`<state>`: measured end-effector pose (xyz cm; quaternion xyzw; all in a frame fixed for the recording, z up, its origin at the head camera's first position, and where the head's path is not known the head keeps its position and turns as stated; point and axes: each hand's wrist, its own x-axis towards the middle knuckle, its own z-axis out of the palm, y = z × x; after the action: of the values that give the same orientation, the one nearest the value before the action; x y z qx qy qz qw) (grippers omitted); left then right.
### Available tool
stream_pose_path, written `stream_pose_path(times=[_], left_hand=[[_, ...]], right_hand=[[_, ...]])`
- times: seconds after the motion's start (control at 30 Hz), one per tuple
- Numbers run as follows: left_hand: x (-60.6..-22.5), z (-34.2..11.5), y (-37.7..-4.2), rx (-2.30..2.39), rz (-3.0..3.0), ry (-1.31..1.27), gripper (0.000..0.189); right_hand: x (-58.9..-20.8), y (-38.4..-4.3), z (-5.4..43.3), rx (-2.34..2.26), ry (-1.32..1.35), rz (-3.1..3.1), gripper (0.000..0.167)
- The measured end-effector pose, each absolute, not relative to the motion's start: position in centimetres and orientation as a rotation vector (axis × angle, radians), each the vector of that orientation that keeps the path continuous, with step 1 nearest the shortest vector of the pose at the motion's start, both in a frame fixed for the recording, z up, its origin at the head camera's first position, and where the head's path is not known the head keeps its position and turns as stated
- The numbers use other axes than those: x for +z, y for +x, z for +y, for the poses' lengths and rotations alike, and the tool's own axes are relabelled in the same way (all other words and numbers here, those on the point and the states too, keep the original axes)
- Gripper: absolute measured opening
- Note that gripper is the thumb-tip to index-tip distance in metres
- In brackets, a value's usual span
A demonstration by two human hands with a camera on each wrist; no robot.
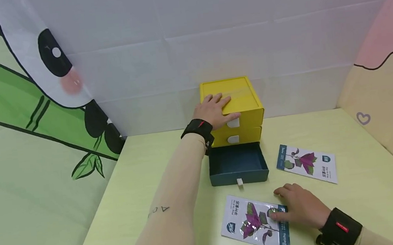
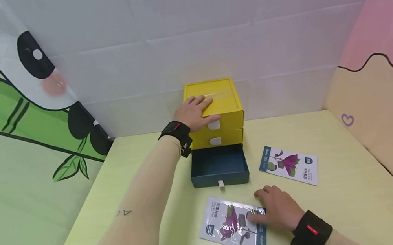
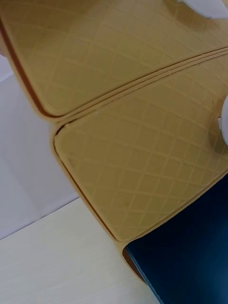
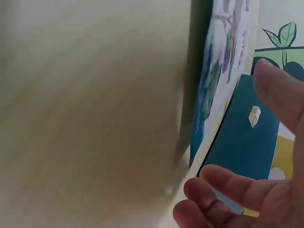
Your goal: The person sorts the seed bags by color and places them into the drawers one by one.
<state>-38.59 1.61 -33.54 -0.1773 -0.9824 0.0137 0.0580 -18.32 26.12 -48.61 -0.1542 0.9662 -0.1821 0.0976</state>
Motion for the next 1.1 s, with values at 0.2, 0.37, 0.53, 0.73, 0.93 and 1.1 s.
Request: stream_pose_path(times=[0.2, 0.37, 0.53, 0.73, 0.93, 1.1], left_hand=[[-33.6, 1.5, -38.5, 0.035, -2.97, -0.526, 0.084], [-33.5, 1.5, -38.1, 0.04, -2.972, -0.533, 0.085], [-33.5, 1.6, -38.1, 0.04, -2.972, -0.535, 0.085], [-33.6, 1.7, -38.3, 0.053, -2.976, -0.531, 0.085], [-33.6, 1.4, -37.7, 0.051, -2.98, -0.559, 0.085], [-33.6, 1.1, -37.5, 0.046, -2.973, -0.567, 0.085]], right_hand=[[-49.0, -17.8, 25.6, -0.524, -0.507, 2.858, 0.078], [-49.5, -17.9, 25.3, -0.466, -0.525, 2.889, 0.068], [-49.7, -18.2, 25.2, -0.48, -0.531, 2.881, 0.059], [-50.0, -18.3, 25.0, -0.538, -0.509, 2.847, 0.055], [-50.0, -18.0, 24.2, -0.67, -0.381, 2.727, 0.049], [-49.3, -17.6, 23.8, -0.813, -0.337, 2.644, 0.036]])
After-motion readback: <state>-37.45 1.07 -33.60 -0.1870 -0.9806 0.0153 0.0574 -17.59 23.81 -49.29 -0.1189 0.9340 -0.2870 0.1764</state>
